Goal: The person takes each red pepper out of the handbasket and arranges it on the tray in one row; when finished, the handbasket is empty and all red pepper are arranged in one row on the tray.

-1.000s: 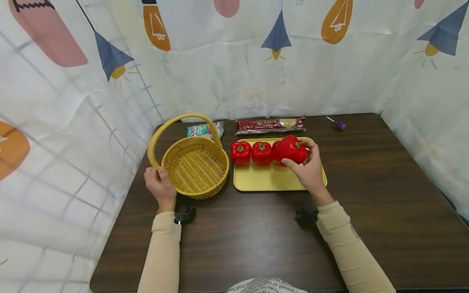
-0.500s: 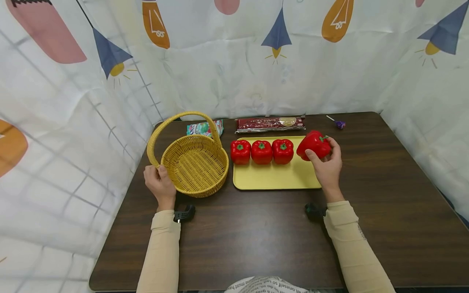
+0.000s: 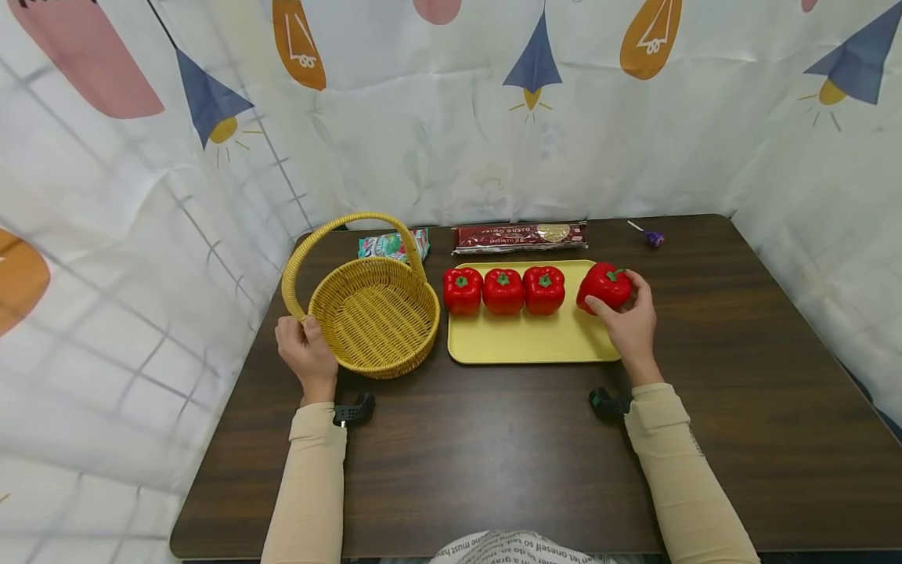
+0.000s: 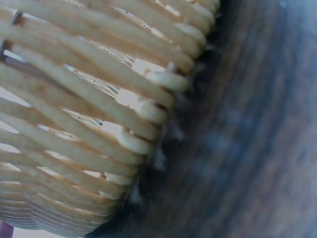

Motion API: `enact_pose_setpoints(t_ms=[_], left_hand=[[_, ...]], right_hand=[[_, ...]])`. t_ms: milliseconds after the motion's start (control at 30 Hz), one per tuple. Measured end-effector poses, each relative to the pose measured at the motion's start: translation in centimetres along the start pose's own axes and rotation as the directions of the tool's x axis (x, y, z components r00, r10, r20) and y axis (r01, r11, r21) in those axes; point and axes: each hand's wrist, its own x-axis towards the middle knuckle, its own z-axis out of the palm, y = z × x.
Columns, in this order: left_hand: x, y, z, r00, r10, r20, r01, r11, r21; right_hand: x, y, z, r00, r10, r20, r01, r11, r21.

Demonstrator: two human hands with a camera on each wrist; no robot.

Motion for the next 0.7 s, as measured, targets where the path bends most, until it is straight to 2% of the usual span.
enact_pose_setpoints(t_ms=[300,533,700], left_hand=[[0.1,0.2,-0.1,1.0,-0.014,0.023,0.014,1.0,0.007],[0.1,0.1,-0.1,1.0,-0.007,0.018,0.007,1.0,0.01],[0.1,0.1,-0.1,1.0,-0.009,0.02,0.008,1.0,0.009]], right_hand=[[0.2,0.7,0.2,0.999,-0.003,0.048,0.008,0.996,-0.089],[0.3,1.1,0.2,0.996,-0.02,0.092,0.036,0.985,-0.171],[0.3,1.2,0.3,0.992,-0.036,0.122,0.059,0.981,-0.187]])
